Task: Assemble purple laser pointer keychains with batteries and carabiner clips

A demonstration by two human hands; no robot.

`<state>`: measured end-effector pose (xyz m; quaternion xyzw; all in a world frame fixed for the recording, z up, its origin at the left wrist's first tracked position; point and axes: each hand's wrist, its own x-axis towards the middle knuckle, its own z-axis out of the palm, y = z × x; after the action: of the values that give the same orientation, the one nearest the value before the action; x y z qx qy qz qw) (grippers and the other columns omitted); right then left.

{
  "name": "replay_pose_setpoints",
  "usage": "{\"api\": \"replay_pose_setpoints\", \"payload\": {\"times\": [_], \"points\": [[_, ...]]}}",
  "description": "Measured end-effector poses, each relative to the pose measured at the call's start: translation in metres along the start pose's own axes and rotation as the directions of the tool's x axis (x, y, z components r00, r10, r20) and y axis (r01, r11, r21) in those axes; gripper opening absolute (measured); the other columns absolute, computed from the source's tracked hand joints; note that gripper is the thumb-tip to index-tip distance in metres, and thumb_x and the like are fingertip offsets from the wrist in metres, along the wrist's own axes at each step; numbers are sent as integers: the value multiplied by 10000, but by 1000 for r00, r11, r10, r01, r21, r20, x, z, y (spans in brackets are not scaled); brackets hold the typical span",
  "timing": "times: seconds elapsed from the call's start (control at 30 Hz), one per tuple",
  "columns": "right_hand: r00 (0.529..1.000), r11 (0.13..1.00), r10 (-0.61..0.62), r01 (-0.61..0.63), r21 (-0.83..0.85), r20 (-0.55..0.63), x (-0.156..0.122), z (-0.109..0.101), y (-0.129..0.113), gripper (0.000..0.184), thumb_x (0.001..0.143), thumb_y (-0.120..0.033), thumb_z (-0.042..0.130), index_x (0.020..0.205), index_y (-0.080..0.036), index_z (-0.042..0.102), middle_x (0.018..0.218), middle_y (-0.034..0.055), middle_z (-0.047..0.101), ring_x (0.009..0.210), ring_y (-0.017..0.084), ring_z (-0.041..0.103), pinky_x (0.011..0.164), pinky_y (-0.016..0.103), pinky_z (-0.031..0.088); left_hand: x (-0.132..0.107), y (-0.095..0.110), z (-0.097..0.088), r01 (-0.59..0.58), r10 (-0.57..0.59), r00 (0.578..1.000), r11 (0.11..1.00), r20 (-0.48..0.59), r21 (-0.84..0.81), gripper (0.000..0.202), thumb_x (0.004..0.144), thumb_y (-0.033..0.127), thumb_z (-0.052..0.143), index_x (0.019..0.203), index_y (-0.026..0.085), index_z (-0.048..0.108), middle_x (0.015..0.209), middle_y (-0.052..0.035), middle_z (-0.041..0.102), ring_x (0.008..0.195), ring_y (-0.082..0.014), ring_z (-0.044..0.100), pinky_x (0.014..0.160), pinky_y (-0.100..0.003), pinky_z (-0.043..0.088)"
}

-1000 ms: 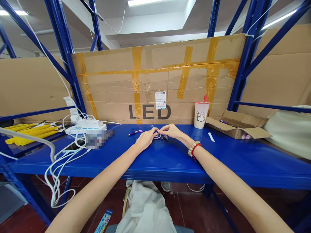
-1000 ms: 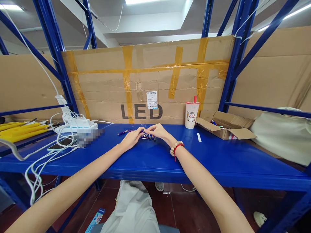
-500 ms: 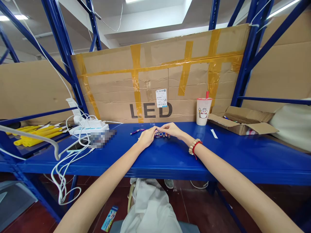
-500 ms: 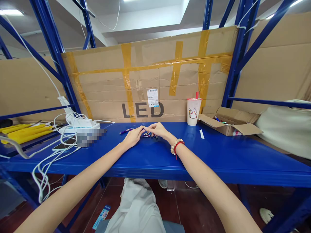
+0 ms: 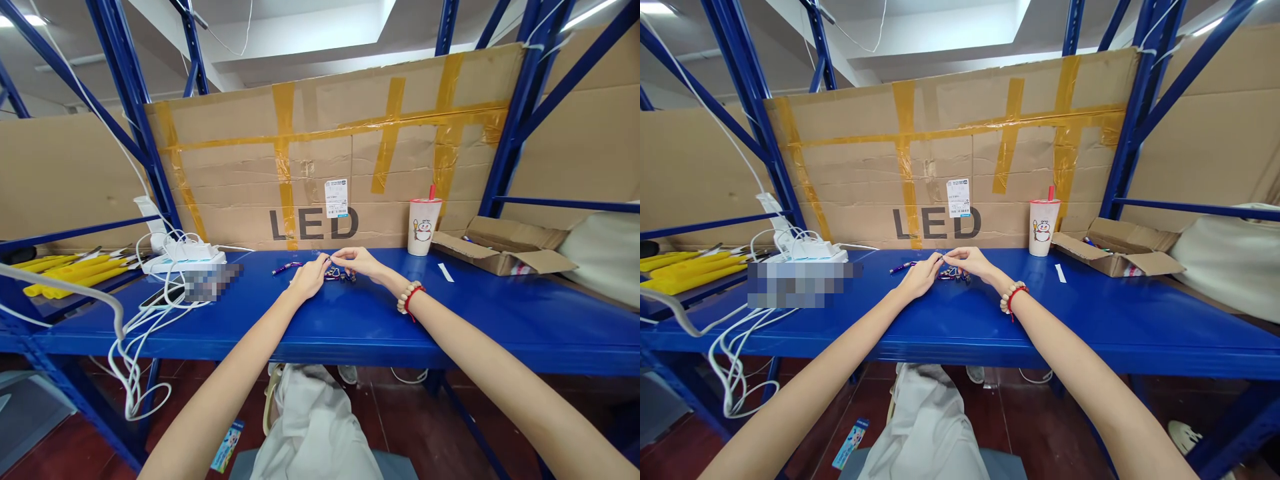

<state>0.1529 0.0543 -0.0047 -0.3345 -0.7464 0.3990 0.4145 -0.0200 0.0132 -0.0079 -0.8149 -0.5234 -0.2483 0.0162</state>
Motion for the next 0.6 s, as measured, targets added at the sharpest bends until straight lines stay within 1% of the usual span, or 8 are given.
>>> {"api": "replay_pose_setpoints", "payload": {"times": [0.17,0.33,0.5,0.6], "points": [[997,998,-58,57,-23,-47,2,-2,4,454,603,-438,773,877,-86,685,757,53,631,479,55,469,423,163,390,-2,1,-1,-23,24,999,1000,41,-15,289,976,340,246,1129,248,473,879,-39,659,877,-235,636,728,-298,450],[993,994,-96,92,-51,-66,1,-4,6,467,546,-449,785,814,-80,686,724,60,638,456,64,476,422,179,404,-2,0,-2,-46,48,997,998,54,-38,289,971,349,257,1096,257,500,902,-31,652,905,-247,625,732,-308,452],[990,990,-126,122,-70,-68,0,-4,6,486,541,-475,779,808,-80,684,755,76,650,437,61,472,410,179,399,-2,-3,0,-79,84,995,993,51,-88,273,972,349,262,1101,262,486,953,-21,644,919,-218,620,737,-279,454],[987,987,-141,135,-83,-70,0,-5,5,492,560,-494,765,819,-83,685,778,81,653,431,57,469,408,178,394,-1,-5,3,-95,100,994,989,43,-116,266,971,360,265,1108,251,466,947,-30,642,901,-216,622,749,-290,455]]}}
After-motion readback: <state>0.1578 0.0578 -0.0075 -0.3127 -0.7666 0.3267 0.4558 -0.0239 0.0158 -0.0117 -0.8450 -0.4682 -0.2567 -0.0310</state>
